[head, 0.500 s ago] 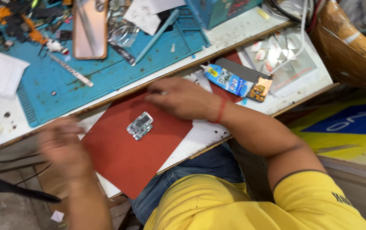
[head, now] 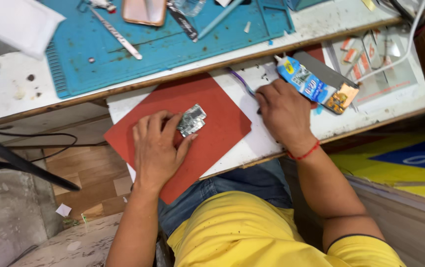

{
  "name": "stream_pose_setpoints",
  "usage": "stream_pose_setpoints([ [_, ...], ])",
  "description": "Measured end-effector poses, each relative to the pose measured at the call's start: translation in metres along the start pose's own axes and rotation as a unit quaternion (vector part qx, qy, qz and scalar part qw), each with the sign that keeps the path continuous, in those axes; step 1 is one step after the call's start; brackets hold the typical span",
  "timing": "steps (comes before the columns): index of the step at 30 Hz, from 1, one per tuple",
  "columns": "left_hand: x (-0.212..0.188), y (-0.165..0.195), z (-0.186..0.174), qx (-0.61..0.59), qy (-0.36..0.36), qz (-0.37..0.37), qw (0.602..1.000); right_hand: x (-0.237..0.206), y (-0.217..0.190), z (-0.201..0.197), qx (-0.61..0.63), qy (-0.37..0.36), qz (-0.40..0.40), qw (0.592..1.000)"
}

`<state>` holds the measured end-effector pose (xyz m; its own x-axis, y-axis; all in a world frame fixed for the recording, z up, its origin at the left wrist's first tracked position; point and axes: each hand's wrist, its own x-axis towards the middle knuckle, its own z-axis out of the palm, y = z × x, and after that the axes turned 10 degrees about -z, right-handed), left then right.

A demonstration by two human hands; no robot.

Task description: The person repeatedly scrapes a small circuit board with a purple plastic tool while holding it on a red mat. The person briefly picks up a blue box and then resumes scraping the board. The task appears to be cleaning or preparing the board surface.

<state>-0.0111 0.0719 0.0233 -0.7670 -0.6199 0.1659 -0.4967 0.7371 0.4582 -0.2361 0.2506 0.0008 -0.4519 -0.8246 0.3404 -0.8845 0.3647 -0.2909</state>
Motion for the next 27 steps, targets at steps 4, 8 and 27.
stream_pose_setpoints([
  [4, 0.001, 0.001, 0.004, -0.019, 0.010, 0.005, 1.000, 0.003, 0.007, -0.004, -0.007, 0.006, -0.020, 1.000],
  [8, 0.005, -0.002, 0.000, -0.016, 0.008, 0.000, 1.000, 0.017, -0.006, -0.007, 0.027, -0.005, -0.048, 0.998],
  [27, 0.003, 0.003, 0.002, -0.049, 0.037, 0.002, 0.998, 0.002, -0.074, -0.025, 0.077, -0.141, -0.080, 0.984],
])
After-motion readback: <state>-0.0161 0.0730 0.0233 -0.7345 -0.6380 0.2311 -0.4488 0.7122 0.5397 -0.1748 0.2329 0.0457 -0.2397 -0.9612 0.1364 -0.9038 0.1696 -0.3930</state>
